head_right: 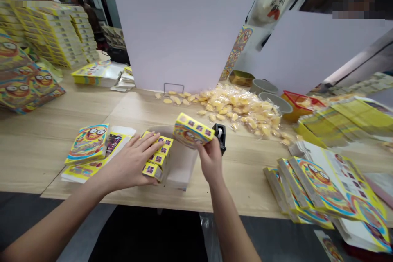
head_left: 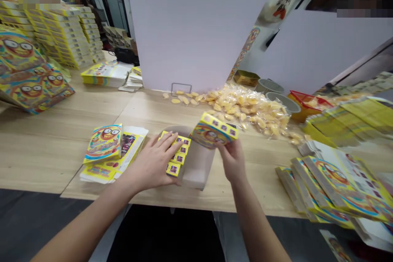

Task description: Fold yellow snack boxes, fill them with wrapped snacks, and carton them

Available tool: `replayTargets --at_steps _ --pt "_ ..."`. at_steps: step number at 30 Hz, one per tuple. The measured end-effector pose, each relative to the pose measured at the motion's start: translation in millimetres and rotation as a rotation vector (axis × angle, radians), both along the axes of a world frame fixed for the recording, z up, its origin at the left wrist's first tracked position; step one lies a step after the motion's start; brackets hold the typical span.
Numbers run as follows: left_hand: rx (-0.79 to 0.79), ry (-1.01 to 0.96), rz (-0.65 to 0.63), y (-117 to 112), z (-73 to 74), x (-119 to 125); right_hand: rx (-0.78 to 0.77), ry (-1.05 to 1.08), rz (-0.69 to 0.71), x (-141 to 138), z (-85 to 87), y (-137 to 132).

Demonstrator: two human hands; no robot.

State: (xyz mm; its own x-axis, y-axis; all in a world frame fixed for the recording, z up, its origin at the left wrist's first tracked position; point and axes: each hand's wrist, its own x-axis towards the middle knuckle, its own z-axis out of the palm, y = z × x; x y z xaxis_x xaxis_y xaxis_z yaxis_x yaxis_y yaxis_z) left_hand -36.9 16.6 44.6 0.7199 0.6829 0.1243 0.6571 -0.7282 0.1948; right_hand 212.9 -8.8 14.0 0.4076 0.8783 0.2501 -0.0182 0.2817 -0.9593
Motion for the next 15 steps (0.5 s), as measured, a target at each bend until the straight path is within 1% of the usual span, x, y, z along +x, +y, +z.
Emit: replayTargets --at_steps 3,5,6,7,8,9,10,11,12,13,14,15 --pt "-0.003 -0.054 -0.023 -2 5.2 -2 -0.068 0.004 0.152 -24 -16.6 22" --pt "0.017 -0.192 -0.049 -1 4.9 -9 -0.140 0.017 0.201 -37 -22.6 26" --pt "0.034 -0.312 -0.042 0 1.9 -13 -0.178 0.044 0.196 -44 -24.2 26" --pt "0.049 -0.473 -0.007 1 -3.5 -18 -0.211 0.086 0.168 -50 -25.3 25" --pt "0.044 -0.671 0.061 4 -11.3 -23 -0.239 0.141 0.117 -56 -26.2 24" --pt "-0.003 -0.887 0.160 7 -21.1 -28 -0.264 0.203 0.054 -61 -27.1 23" --pt "-0.107 -1.093 0.276 10 -32.2 -31 -0.293 0.269 -0.006 -66 -28.0 23" --pt "-0.274 -1.256 0.386 14 -43.6 -32 -0.327 0.333 -0.054 -70 -28.6 23" --pt "-0.477 -1.371 0.473 18 -54.5 -33 -0.366 0.391 -0.076 -73 -28.9 23" --pt "-0.700 -1.430 0.522 22 -63.9 -32 -0.408 0.436 -0.073 -75 -28.6 24" --pt "-0.911 -1.445 0.529 25 -71.2 -29 -0.446 0.464 -0.045 -77 -27.7 26" --pt "-1.086 -1.443 0.501 27 -76.1 -26 -0.477 0.473 0.005 -78 -26.0 28"
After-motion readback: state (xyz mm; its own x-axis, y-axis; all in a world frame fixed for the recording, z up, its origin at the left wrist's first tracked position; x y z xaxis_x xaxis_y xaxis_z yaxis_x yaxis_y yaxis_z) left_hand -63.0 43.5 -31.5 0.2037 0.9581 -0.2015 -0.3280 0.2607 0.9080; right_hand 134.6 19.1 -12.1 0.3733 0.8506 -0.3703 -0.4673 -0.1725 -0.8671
